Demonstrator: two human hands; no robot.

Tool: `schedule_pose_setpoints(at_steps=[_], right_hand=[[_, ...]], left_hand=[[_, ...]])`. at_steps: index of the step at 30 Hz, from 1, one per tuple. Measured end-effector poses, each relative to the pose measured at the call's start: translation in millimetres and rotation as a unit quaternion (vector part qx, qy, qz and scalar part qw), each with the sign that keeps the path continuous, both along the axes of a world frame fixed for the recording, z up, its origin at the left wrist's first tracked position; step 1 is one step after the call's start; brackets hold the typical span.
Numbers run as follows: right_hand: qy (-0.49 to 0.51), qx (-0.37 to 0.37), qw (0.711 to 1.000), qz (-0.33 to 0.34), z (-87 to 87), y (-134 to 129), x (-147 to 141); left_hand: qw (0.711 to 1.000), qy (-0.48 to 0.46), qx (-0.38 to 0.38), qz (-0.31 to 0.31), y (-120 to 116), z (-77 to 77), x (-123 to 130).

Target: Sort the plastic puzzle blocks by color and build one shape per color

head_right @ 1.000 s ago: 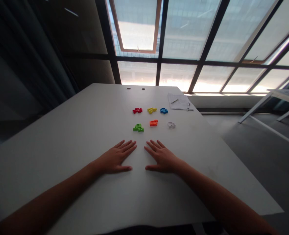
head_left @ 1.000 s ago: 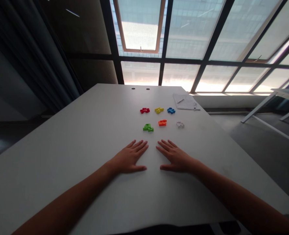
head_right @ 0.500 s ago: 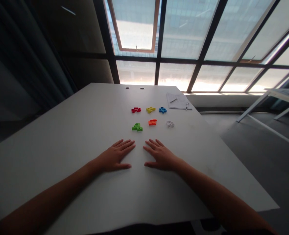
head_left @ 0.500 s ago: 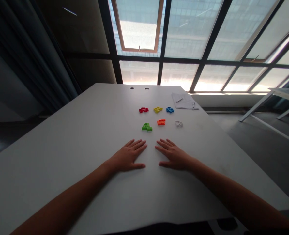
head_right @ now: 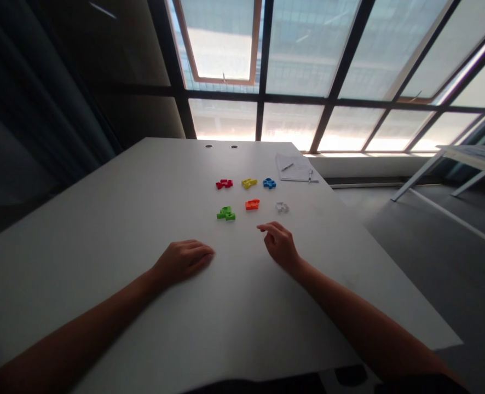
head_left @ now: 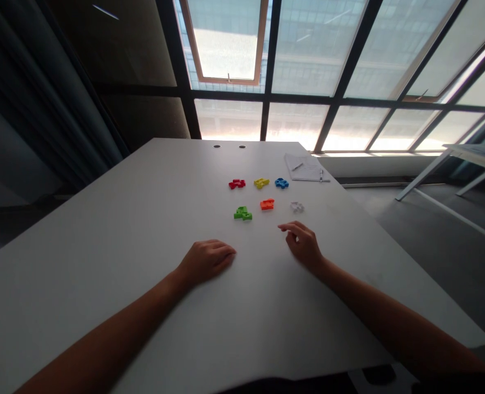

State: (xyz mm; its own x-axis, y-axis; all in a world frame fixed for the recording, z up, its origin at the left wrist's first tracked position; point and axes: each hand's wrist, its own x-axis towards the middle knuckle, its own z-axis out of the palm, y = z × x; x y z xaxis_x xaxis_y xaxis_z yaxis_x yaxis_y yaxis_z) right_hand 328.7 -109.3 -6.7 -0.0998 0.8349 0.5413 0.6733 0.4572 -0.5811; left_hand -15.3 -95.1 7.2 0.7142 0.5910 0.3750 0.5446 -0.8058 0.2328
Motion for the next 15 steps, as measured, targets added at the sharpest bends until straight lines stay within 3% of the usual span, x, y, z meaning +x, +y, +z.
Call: schedule_pose_setpoints(at_steps=[8, 11, 15], right_hand=[[-0.124, -0.023, 0.981, -0.146, -14.3, 78.3, 71.3], [-0.171, -0.099, 0.968, -0.154, -21.8, 104.6, 86.8], [-0.238, -0.176, 0.948, -0.117, -24.0, 123.4, 86.7]], left_hand=[[1.0, 0.019, 0.0, 0.004, 0.0, 0.6, 5.3], [1.0, 0.026, -0.005, 0.004, 0.7, 0.7, 6.8], [1.0, 0.026, -0.009, 0.006, -0.5, -0.7, 6.4]])
